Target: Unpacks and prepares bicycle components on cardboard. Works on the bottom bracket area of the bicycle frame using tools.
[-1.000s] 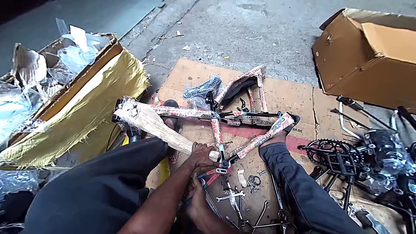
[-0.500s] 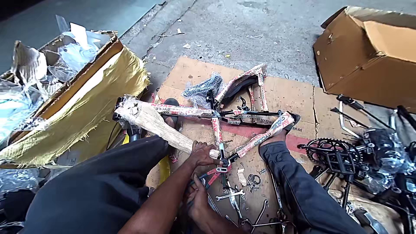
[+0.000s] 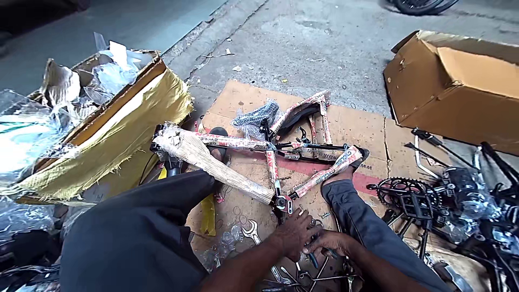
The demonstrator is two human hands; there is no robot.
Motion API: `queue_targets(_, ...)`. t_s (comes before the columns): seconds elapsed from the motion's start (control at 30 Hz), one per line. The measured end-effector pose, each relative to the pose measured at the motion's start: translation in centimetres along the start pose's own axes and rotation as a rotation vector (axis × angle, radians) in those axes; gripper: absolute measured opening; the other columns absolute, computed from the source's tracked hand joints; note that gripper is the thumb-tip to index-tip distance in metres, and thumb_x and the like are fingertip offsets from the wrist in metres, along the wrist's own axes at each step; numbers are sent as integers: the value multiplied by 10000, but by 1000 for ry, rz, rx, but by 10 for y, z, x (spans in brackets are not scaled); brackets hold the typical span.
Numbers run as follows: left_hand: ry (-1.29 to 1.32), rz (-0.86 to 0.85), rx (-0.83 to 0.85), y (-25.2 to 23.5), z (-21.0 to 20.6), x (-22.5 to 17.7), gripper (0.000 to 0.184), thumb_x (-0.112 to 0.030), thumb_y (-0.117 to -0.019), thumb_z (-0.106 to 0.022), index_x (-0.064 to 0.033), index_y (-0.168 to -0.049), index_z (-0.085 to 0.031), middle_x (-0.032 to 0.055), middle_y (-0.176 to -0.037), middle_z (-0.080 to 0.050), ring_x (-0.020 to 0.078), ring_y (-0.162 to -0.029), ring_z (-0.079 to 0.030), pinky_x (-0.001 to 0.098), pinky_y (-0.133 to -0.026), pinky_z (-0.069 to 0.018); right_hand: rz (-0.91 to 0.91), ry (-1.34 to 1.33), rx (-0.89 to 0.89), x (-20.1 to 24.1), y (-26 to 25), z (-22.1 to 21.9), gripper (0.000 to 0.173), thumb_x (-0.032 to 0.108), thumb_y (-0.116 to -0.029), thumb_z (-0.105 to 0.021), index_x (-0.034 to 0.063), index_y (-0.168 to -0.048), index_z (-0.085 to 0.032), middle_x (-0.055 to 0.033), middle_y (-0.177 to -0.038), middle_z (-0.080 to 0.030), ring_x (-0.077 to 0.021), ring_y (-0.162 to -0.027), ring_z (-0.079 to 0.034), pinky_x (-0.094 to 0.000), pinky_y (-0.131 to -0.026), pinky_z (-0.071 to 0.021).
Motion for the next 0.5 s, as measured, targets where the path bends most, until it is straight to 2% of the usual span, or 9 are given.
queue_targets(0.03, 10, 15, 15, -9, -14, -5, 1204, -263, -610, -933, -161, -1620, -285, 266, -1495, -465, 435, -1422, -406, 594, -1241, -171, -6, 9, -35, -1, 1, 0, 266, 206, -876, -805, 130, -1093, -672, -9, -808, -726, -26, -513, -549, -176, -431, -369)
queue_targets(0.1, -3, 45, -27, -23, -24, -9, 1068, -190, -667, -885, -137, -1586, -343, 245, -1372, -563, 415, -1289, -527, 563, -1161, -324, 32, 28, -118, -5, 8, 7, 289, 155, -860, -809, 108, -1105, -663, -14, -831, -725, -55, -595, -611, -206, -504, -450)
queue_targets(0.13, -8, 54, -58, -29, -24, -7, 998, -185, -674, -868, -133, -1551, -395, 224, -1330, -589, 400, -1246, -553, 552, -1109, -378, 71, 83, -168, -7, 13, 14, 415, 175, -818, -853, 101, -1159, -628, -33, -872, -722, -96, -665, -650, -255, -575, -512)
queue_targets(0.17, -7, 60, -75, -32, -23, -5, 922, -170, -679, -858, -110, -1503, -447, 214, -1307, -600, 394, -1224, -562, 549, -1073, -406, 86, 186, -218, -10, 20, 19, 655, 240, -748, -910, 108, -1270, -537, -55, -935, -697, -146, -749, -664, -326, -670, -552)
queue_targets(0.23, -12, 97, -82, -39, -19, -3, 807, -157, -722, -820, -104, -1458, -494, 193, -1304, -599, 380, -1227, -554, 544, -1061, -406, 18, 494, -374, -14, 38, 29, 1060, 463, -615, -960, 124, -1445, -394, -115, -1052, -678, -252, -911, -682, -469, -853, -565)
queue_targets(0.3, -10, 162, -99, -49, -16, -1, 684, -185, -767, -785, -121, -1408, -556, 177, -1310, -603, 365, -1235, -552, 541, -1058, -409, -74, 781, -567, -9, 54, 35, 1181, 670, -559, -909, 103, -1471, -417, -171, -1155, -677, -349, -1048, -671, -555, -931, -534)
queue_targets(0.37, -13, 236, -101, -59, -11, 0, 680, -195, -776, -781, -112, -1412, -557, 175, -1342, -586, 360, -1253, -544, 552, -1052, -412, -161, 922, -666, 1, 60, 42, 1182, 622, -590, -908, 88, -1509, -389, -204, -1314, -619, -381, -1201, -622, -560, -997, -506)
queue_targets(0.43, 5, 294, -105, -66, -7, 0, 631, -114, -830, -738, -70, -1424, -531, 190, -1383, -555, 375, -1312, -508, 597, -1122, -352, -174, 947, -685, 9, 57, 53, 1275, 560, -596, -922, 67, -1585, -287, -219, -1396, -572, -386, -1276, -578, -554, -1036, -485)
queue_targets(0.5, 15, 303, -141, -70, -7, 0, 574, -30, -866, -681, -42, -1418, -526, 210, -1381, -556, 385, -1328, -500, 614, -1174, -287, -157, 910, -677, 15, 53, 60, 1289, 605, -588, -910, 73, -1585, -290, -208, -1413, -565, -372, -1295, -566, -556, -1052, -472)
Point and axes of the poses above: each hand's wrist, its own y-axis away from the middle knuckle, its own z-axis out of the back of the hand, x = y × z, the point moved 7 cm from there along -y, towards the middle knuckle
